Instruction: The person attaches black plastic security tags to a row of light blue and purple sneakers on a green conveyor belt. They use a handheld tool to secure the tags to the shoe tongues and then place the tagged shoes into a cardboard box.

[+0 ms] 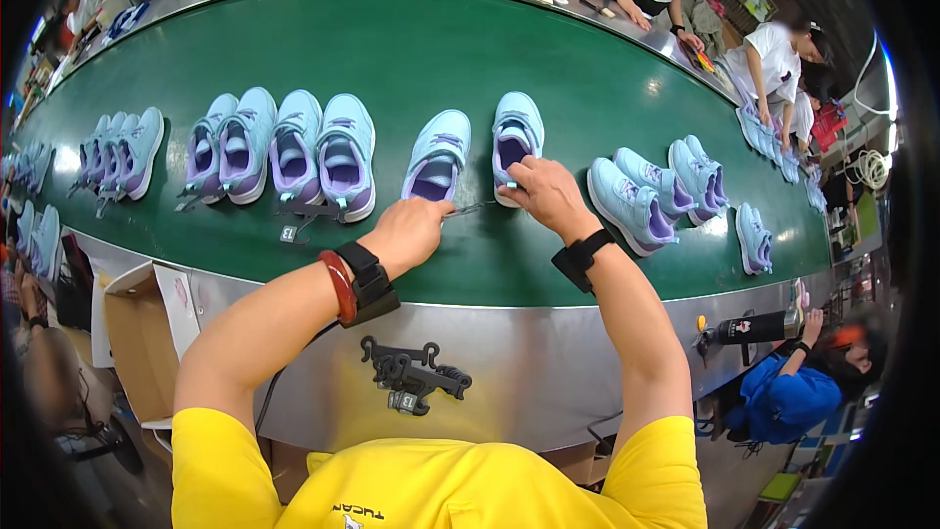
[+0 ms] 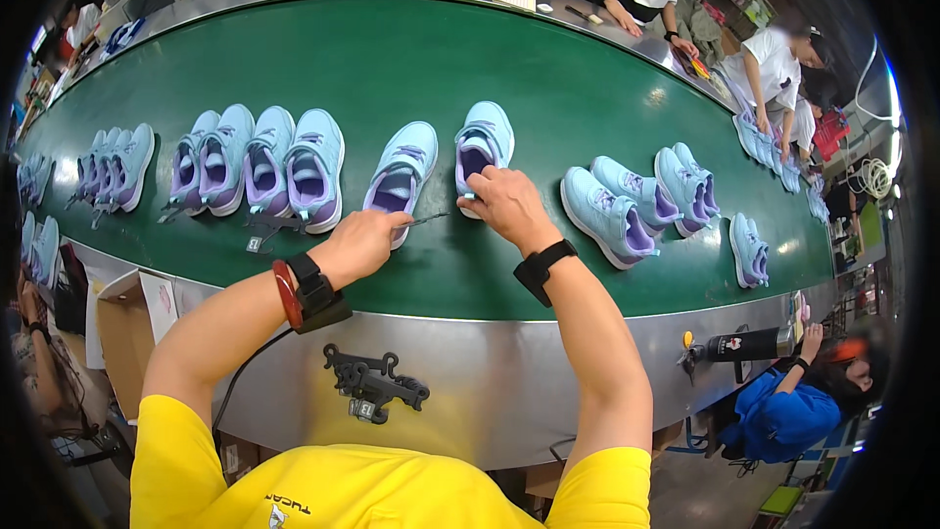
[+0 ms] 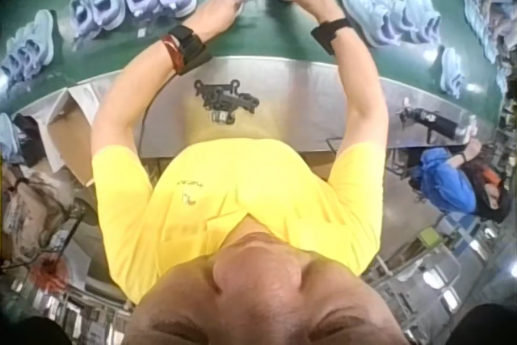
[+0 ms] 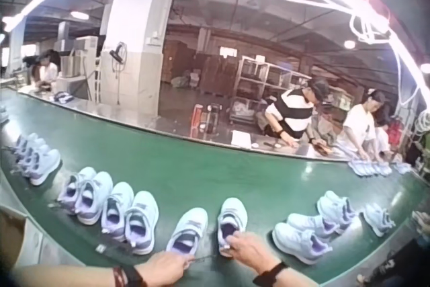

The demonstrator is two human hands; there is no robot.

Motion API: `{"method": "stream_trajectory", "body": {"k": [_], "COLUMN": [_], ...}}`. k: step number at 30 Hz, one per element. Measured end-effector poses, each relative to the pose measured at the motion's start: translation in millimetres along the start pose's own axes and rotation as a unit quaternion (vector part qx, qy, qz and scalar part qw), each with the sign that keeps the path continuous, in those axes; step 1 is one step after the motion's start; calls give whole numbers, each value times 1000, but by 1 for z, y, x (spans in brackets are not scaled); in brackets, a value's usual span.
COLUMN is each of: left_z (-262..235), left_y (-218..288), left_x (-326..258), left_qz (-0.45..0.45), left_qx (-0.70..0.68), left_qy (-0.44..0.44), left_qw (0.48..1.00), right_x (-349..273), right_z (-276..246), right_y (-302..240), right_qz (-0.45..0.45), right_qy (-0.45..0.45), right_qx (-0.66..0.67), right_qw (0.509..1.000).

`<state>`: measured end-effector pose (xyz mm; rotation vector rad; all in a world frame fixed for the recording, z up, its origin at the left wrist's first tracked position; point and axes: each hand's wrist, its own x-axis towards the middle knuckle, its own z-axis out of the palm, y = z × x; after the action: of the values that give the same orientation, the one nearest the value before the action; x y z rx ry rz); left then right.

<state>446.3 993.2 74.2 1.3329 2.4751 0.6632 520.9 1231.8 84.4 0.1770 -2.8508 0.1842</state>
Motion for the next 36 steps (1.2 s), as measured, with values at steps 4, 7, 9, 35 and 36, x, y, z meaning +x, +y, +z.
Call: {"method": "stream_trajectory", "body": {"k": [4, 7, 9, 35, 36], "left_z": [2, 0, 0, -21, -22], "left_y": [-3, 0, 0, -7, -7], "left_x": [0, 0, 1, 2, 3], "left_qz": [-1, -5, -2, -26, -34], "left_qx": [-6, -4, 0, 66, 73], "left_qy": [7, 5, 2, -193, -196], "left_qw": [1000, 1000, 1000, 979, 977], "right_x": [-5, -4, -2, -124, -132], "right_z": [-16, -22, -25, -66, -71], "right_y": [-18, -26, -33, 157, 161], "right_qz": [-60, -82, -74, 359, 376], "right_qy": [-4, -21, -34, 124, 64], "right_qx": [-30, -52, -63, -137, -112], "right_qw": [998, 995, 995, 915, 918]}}
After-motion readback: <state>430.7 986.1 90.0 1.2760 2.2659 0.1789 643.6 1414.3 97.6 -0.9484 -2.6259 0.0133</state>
